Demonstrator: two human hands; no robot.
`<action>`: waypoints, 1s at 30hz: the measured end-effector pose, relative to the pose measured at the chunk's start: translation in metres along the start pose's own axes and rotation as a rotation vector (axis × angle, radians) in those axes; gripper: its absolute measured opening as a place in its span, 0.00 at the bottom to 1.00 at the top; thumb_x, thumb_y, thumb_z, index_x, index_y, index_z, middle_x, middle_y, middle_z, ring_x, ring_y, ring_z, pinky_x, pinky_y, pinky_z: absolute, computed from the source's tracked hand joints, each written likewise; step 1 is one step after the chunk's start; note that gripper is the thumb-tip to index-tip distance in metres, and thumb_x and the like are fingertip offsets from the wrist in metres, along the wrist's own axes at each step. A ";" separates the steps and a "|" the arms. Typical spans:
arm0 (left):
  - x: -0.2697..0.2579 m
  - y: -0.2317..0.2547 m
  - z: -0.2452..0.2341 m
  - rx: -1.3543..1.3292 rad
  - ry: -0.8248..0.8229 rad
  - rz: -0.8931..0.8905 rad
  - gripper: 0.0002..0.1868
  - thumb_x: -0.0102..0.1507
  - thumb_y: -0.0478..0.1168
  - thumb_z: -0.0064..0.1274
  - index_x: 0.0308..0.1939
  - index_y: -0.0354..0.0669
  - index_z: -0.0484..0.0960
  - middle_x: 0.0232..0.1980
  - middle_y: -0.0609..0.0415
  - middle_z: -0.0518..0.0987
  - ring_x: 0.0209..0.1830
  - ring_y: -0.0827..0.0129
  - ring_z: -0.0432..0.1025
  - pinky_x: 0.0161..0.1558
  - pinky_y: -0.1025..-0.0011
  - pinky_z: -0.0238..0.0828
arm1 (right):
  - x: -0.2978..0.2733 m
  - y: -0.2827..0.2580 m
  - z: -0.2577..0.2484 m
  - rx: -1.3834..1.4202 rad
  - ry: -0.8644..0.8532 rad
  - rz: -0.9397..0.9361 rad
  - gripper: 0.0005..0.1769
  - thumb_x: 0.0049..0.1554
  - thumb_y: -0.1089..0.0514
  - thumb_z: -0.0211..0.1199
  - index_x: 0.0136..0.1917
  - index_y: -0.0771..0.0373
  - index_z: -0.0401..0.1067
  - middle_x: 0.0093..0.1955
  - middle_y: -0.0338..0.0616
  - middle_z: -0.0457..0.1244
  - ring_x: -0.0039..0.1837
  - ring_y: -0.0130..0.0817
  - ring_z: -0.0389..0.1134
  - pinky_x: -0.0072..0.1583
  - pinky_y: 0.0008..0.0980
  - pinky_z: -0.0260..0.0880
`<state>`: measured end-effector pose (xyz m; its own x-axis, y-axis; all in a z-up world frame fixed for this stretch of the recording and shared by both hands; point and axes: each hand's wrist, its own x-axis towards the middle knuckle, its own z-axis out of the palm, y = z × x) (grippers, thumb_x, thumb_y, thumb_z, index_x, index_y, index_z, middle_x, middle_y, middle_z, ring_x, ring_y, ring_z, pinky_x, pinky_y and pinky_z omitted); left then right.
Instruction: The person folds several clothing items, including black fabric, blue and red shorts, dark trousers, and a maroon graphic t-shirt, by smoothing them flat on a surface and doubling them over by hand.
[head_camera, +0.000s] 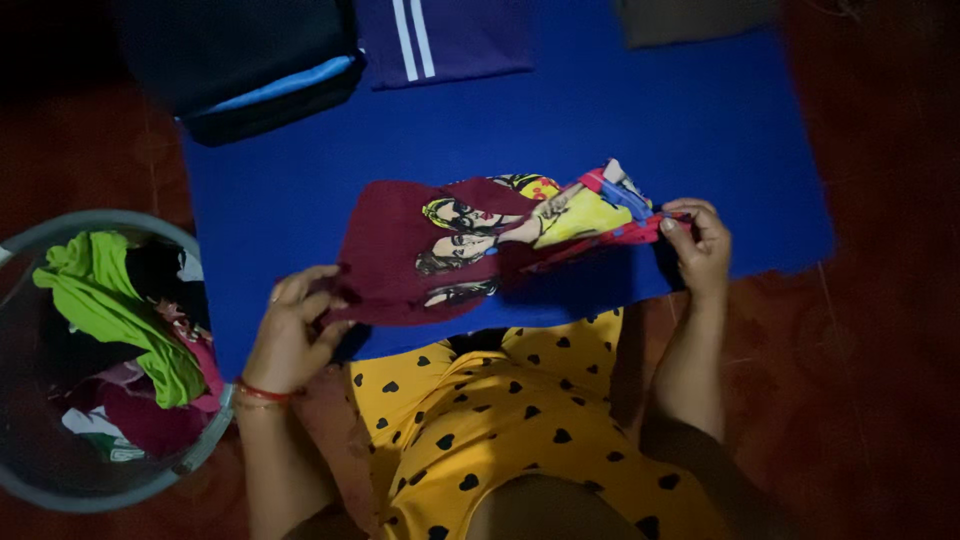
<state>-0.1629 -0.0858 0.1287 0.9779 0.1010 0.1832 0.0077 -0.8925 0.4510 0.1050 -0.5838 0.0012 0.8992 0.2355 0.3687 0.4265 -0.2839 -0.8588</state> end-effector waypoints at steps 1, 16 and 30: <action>0.008 0.005 -0.003 -0.185 -0.103 -0.106 0.13 0.52 0.36 0.64 0.40 0.38 0.84 0.65 0.50 0.77 0.62 0.51 0.72 0.60 0.59 0.69 | 0.001 -0.004 0.003 0.144 0.001 0.059 0.08 0.63 0.60 0.67 0.55 0.64 0.76 0.57 0.41 0.68 0.59 0.29 0.66 0.64 0.29 0.65; 0.156 -0.044 0.096 -0.261 -0.237 -0.153 0.15 0.56 0.41 0.67 0.42 0.38 0.83 0.51 0.44 0.78 0.55 0.50 0.73 0.59 0.58 0.70 | 0.078 -0.046 0.080 -0.691 -0.142 0.054 0.17 0.63 0.44 0.64 0.48 0.60 0.77 0.42 0.54 0.70 0.45 0.54 0.72 0.46 0.49 0.70; 0.011 -0.017 0.029 0.091 -0.112 0.069 0.13 0.51 0.34 0.65 0.40 0.39 0.86 0.46 0.47 0.84 0.48 0.52 0.76 0.51 0.54 0.67 | 0.029 0.026 0.036 -0.088 0.032 0.479 0.14 0.61 0.55 0.68 0.58 0.63 0.75 0.47 0.37 0.68 0.43 0.27 0.64 0.46 0.32 0.66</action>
<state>-0.1460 -0.0824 0.0973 0.9939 -0.0075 0.1102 -0.0468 -0.9323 0.3587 0.1381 -0.5513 -0.0229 0.9984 0.0306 -0.0485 -0.0305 -0.4314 -0.9017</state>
